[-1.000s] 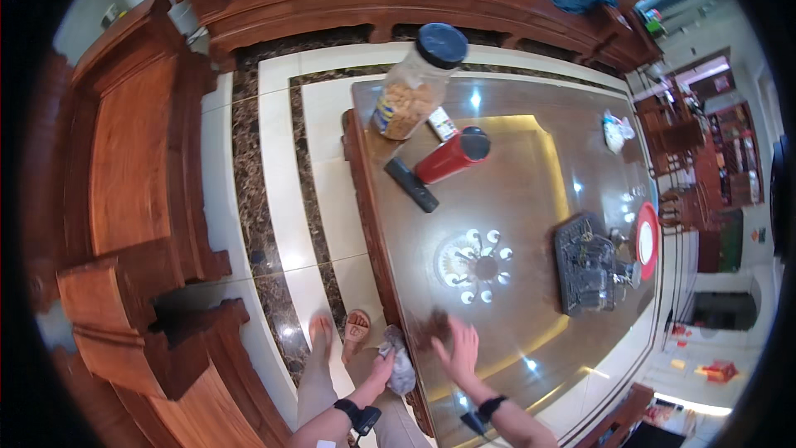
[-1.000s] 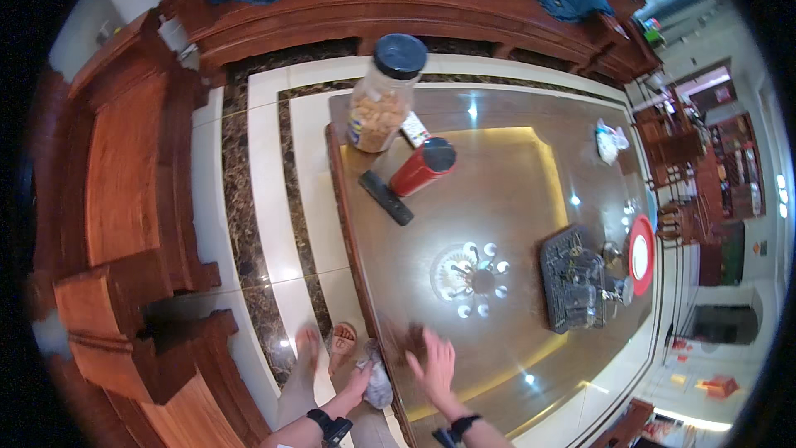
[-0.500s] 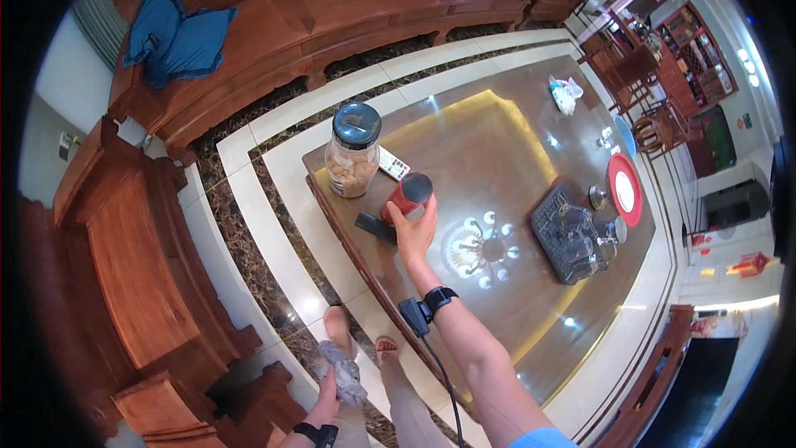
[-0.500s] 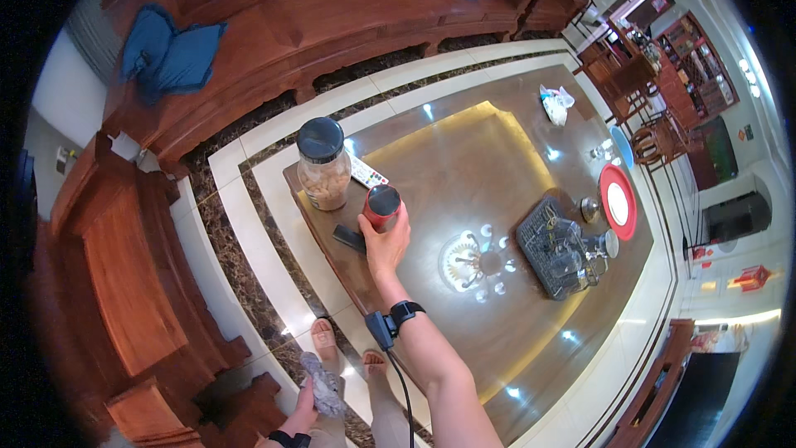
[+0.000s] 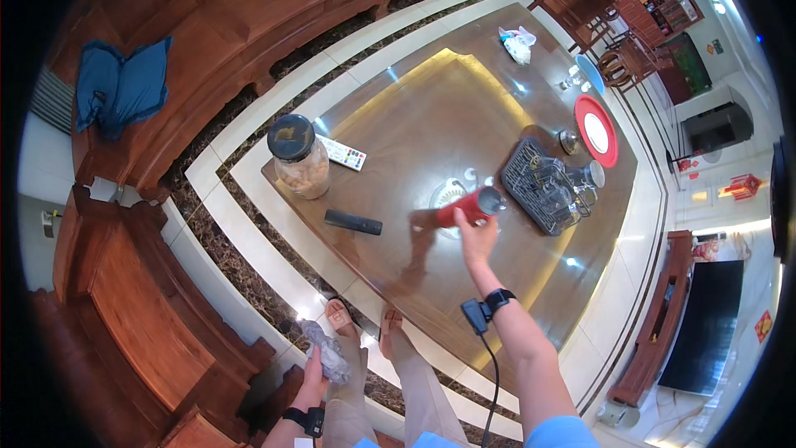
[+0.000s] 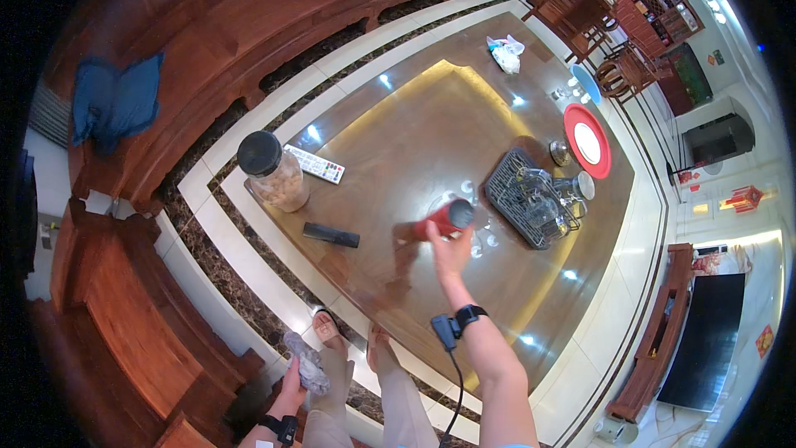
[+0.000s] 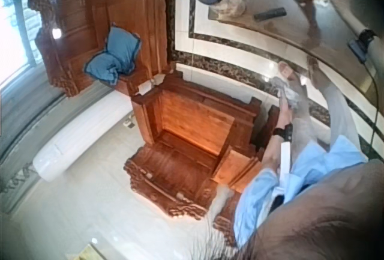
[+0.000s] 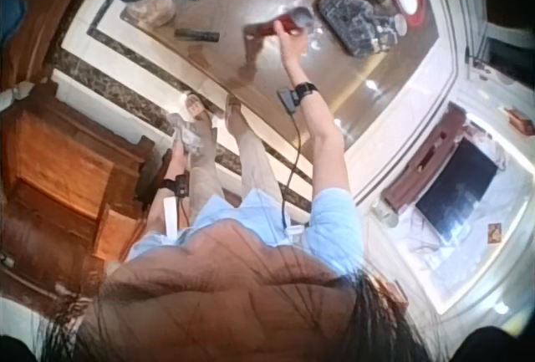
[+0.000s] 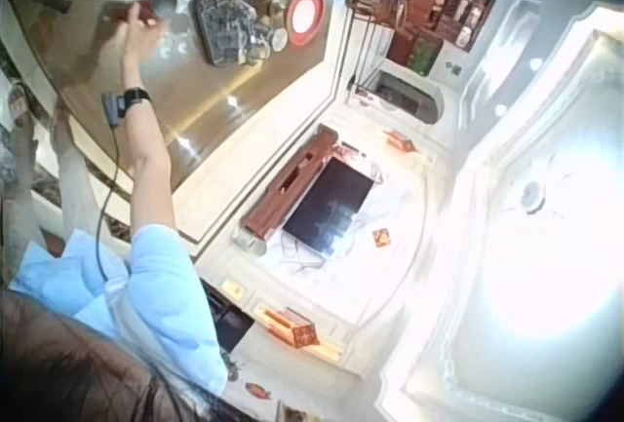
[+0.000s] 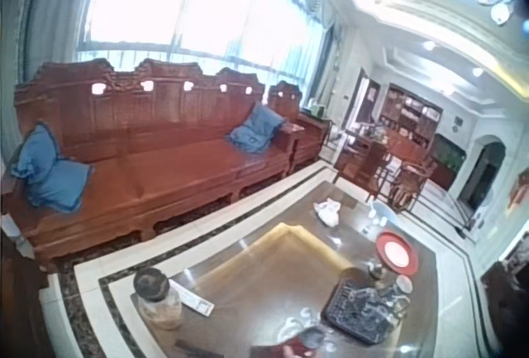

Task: Cleaning a large wooden table and the objects on it using a damp cloth and a bucket of water.

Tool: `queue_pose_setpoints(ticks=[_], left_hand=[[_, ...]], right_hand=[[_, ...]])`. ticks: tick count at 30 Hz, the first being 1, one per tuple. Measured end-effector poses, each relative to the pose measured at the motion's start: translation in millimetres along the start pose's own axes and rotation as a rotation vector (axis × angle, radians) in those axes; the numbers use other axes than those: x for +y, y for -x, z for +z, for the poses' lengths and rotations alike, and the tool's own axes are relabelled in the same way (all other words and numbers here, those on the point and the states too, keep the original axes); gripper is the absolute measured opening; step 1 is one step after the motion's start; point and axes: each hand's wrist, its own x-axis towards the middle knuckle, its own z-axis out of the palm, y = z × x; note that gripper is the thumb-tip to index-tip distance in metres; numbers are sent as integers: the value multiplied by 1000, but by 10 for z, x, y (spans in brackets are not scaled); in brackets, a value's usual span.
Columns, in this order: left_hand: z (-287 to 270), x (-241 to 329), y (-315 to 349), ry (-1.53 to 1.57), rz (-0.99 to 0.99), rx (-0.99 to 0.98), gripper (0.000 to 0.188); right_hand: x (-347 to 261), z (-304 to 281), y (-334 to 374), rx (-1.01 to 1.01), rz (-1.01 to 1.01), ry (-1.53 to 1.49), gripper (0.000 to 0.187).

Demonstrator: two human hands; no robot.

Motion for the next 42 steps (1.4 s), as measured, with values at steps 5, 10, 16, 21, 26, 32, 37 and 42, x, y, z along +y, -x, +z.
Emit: queue_pose_setpoints(ticks=[5,10,16,21,26,32,37,42], left_hand=[[609,184,127,-102,60,-102,52],[1253,289,363,-169,228,-71,56],[2069,190,479,-410,258,-66,43],[2507,-51,307,-377,252,-124,43],[2862,-195,411,-492,216,-133,48],[2871,-38,544,-607,317,-521,67],[2933,1532,733,-998,1032,274,83],[2774,3082,464,-833,1496,319,121]], right_hand=[[809,-621,-370,294,-28,-15,63],[1147,-722,-540,295,46,-1,69],[1203,-860,-590,236,134,-83,78],[1399,-961,-387,140,230,-151,81],[1016,-883,988,-545,270,-162,68],[716,-702,1428,-411,960,-720,43],[1472,-911,1133,-246,576,-425,32],[1056,-770,1140,-384,-92,450,36]])
